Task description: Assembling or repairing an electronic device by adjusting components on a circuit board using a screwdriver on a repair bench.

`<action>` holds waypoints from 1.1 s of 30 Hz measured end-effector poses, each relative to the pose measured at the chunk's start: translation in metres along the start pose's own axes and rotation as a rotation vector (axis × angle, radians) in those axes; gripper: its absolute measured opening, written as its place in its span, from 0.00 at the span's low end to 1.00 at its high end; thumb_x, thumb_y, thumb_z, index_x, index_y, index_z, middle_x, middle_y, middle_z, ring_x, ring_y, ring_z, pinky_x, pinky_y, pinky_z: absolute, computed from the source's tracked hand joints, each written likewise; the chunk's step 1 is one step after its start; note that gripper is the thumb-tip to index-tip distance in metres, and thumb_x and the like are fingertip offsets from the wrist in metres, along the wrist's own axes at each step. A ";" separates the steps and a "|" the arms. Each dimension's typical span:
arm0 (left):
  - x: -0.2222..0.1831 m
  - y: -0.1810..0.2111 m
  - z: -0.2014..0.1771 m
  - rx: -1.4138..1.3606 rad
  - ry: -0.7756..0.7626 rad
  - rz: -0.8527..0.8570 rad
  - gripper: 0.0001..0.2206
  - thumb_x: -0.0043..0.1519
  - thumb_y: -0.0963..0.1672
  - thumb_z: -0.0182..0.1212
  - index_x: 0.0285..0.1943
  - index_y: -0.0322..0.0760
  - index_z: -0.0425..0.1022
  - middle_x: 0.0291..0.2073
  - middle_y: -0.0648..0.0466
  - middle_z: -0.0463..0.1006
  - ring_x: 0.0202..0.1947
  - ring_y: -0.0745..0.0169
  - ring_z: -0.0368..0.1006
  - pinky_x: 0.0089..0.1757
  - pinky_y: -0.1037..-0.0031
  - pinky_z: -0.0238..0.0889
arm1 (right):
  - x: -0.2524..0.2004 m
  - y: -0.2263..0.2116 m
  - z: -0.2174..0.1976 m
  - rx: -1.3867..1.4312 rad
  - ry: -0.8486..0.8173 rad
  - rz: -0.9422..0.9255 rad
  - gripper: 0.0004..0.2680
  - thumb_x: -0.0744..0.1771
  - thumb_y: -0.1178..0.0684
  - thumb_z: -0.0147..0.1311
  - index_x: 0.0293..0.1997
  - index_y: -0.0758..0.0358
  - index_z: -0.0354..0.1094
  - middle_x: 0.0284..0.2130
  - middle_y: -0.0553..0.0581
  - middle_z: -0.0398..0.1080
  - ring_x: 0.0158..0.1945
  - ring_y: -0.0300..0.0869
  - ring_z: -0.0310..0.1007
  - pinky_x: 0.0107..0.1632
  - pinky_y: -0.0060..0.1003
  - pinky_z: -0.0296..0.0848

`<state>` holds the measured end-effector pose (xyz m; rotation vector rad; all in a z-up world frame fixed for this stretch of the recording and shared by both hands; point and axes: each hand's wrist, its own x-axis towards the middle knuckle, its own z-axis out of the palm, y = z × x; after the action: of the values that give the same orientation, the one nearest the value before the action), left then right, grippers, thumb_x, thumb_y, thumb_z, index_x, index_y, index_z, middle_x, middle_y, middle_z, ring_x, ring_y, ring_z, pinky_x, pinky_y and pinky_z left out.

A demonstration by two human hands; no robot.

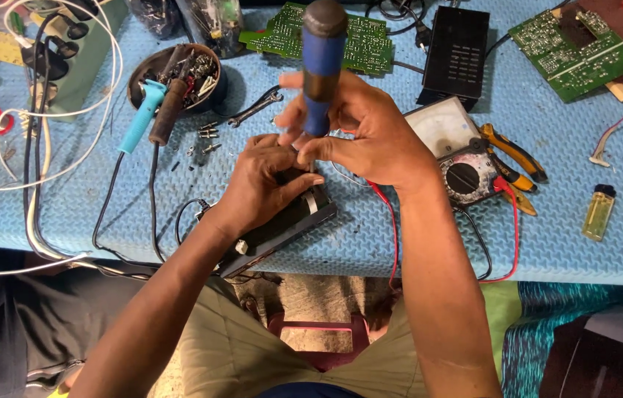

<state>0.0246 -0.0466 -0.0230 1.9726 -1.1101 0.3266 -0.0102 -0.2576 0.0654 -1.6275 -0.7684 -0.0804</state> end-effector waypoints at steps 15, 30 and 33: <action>0.001 0.004 -0.003 -0.163 0.022 -0.017 0.07 0.60 0.46 0.73 0.37 0.39 0.83 0.32 0.56 0.83 0.37 0.60 0.75 0.40 0.69 0.68 | -0.004 -0.029 0.000 -0.282 0.097 -0.168 0.25 0.79 0.59 0.52 0.83 0.41 0.37 0.65 0.72 0.70 0.57 0.54 0.89 0.65 0.43 0.90; -0.052 0.056 -0.007 0.463 -0.264 -0.045 0.36 0.55 0.52 0.76 0.71 0.45 0.63 0.68 0.38 0.61 0.70 0.29 0.53 0.61 0.35 0.53 | 0.020 -0.069 0.002 -0.426 0.065 -0.142 0.14 0.77 0.58 0.48 0.74 0.56 0.52 0.56 0.65 0.66 0.59 0.52 0.84 0.67 0.39 0.80; -0.056 0.051 -0.003 0.465 -0.204 -0.021 0.29 0.56 0.50 0.74 0.67 0.47 0.69 0.65 0.44 0.66 0.69 0.31 0.57 0.60 0.39 0.55 | 0.023 -0.072 0.006 -0.417 0.084 -0.134 0.15 0.76 0.61 0.49 0.73 0.57 0.54 0.59 0.62 0.65 0.60 0.49 0.80 0.65 0.38 0.83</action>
<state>-0.0477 -0.0255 -0.0257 2.4694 -1.2209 0.4078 -0.0319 -0.2425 0.1365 -1.9480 -0.8324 -0.4262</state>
